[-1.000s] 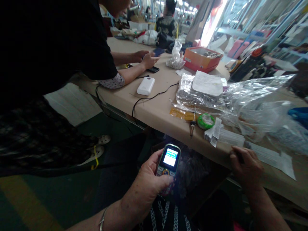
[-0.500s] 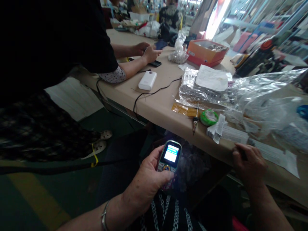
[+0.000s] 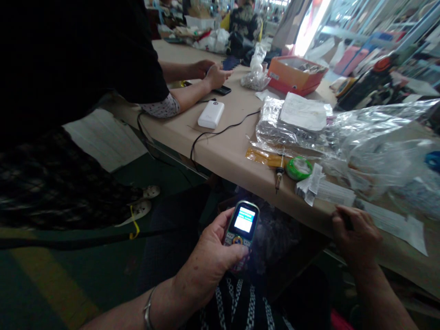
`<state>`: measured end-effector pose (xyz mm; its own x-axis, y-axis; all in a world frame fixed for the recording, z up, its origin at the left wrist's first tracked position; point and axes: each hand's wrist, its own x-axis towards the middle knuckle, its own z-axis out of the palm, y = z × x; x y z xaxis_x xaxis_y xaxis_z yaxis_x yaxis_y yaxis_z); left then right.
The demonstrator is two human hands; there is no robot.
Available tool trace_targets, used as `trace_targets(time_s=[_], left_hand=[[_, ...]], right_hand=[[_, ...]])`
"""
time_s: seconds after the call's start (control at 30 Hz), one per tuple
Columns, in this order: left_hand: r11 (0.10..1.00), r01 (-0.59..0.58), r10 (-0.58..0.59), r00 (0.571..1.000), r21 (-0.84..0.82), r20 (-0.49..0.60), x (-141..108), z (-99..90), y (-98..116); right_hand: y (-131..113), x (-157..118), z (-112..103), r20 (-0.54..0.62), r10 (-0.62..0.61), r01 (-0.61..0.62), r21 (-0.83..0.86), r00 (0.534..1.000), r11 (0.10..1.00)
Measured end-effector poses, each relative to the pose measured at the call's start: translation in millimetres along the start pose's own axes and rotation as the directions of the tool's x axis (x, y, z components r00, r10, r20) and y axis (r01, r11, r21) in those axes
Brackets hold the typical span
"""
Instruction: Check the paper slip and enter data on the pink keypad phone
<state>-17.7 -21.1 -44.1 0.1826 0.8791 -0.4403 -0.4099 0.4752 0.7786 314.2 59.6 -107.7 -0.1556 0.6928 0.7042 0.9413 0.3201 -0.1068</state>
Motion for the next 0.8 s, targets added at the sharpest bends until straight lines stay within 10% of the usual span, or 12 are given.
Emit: trace_targets(time_s=[0.8], left_hand=[[0.999,0.019,-0.02,1.0,-0.028,-0.023,-0.3,0.8,1.5]], right_hand=[[-0.8,0.5,2.6,0.004,-0.022,0.022,-0.03,1.0,0.999]])
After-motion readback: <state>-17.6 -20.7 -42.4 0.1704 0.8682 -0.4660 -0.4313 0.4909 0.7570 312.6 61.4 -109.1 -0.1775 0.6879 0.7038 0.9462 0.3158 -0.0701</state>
